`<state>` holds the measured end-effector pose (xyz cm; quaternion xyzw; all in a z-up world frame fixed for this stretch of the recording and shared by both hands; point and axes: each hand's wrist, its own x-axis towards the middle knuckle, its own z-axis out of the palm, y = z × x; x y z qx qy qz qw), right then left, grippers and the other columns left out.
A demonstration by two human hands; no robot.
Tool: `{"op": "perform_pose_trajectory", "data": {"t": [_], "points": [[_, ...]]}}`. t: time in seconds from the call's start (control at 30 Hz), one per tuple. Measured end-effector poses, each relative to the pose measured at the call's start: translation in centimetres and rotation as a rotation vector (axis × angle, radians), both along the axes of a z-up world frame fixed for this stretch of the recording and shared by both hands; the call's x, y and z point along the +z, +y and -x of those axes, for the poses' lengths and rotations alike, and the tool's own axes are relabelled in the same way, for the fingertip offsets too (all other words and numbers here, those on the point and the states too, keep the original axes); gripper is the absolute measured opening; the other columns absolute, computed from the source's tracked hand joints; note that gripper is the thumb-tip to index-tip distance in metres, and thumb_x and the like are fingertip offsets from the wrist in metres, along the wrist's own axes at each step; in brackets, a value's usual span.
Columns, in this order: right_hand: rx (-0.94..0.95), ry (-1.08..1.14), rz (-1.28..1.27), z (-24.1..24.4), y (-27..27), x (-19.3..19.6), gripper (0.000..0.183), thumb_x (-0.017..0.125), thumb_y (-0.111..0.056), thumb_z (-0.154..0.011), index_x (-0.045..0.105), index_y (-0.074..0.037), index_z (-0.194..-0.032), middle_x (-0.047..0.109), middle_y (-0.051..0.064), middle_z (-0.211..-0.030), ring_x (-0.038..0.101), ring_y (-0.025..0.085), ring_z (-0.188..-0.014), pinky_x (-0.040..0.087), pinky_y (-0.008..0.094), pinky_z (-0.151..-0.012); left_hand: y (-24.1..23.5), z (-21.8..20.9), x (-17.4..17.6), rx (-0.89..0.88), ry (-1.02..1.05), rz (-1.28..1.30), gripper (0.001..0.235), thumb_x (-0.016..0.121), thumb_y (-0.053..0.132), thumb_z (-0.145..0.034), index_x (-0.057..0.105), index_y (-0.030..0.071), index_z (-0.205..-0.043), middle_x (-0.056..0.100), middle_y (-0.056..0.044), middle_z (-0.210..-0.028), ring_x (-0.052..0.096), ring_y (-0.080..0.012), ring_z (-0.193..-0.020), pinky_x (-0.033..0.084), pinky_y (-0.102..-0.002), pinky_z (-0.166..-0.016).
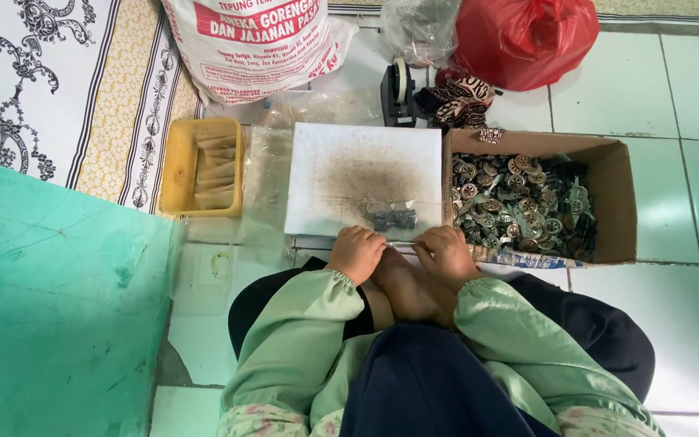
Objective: The person picks up metal pins from a box and places them into small plastic bags, then places the filled bags into a yellow container.
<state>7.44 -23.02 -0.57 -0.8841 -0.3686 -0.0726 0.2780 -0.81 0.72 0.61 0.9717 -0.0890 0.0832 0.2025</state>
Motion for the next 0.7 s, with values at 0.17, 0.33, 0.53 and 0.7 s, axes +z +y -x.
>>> {"op": "perform_pose_trajectory", "data": {"t": [0.17,0.33,0.53,0.7], "points": [[-0.107,0.131,0.000,-0.1,1.0,0.8,0.016,0.075,-0.027,-0.088,0.079,-0.024,-0.103,0.074,-0.001,-0.086,0.069,0.024,-0.095,0.048,0.038,-0.087,0.0,-0.5,-1.9,0.099,-0.070,0.021,0.014,0.062,0.031,-0.097,0.066,0.021,-0.106,0.067,-0.004,-0.086,0.068,-0.0269,-0.093,0.053,-0.043,-0.083],[-0.258,0.260,-0.004,-0.9,1.9,-0.9,0.016,0.074,-0.028,-0.091,0.080,-0.024,-0.105,0.076,-0.003,-0.081,0.071,0.023,-0.091,0.051,0.038,-0.086,0.0,-1.4,-2.8,0.139,-0.184,0.037,0.016,0.067,0.029,-0.091,0.066,0.023,-0.105,0.069,-0.003,-0.080,0.070,-0.0263,-0.082,0.055,-0.041,-0.076],[-0.336,0.283,0.113,-1.5,1.9,-2.4,0.020,0.075,-0.038,-0.089,0.074,-0.029,-0.107,0.072,-0.006,-0.078,0.070,0.020,-0.093,0.049,0.039,-0.089,-0.5,-0.6,1.9,0.121,-0.157,-0.037,0.017,0.069,0.019,-0.093,0.064,0.015,-0.108,0.064,-0.007,-0.096,0.067,-0.0274,-0.095,0.053,-0.042,-0.084],[-0.359,0.342,0.101,-1.3,2.1,-2.1,0.021,0.076,-0.037,-0.089,0.072,-0.026,-0.106,0.072,-0.004,-0.079,0.068,0.022,-0.095,0.046,0.042,-0.094,-2.5,0.1,1.8,-0.078,-0.537,-0.221,0.008,0.061,0.020,-0.101,0.062,0.012,-0.104,0.058,-0.010,-0.105,0.061,-0.0256,-0.099,0.050,-0.036,-0.079]]}}
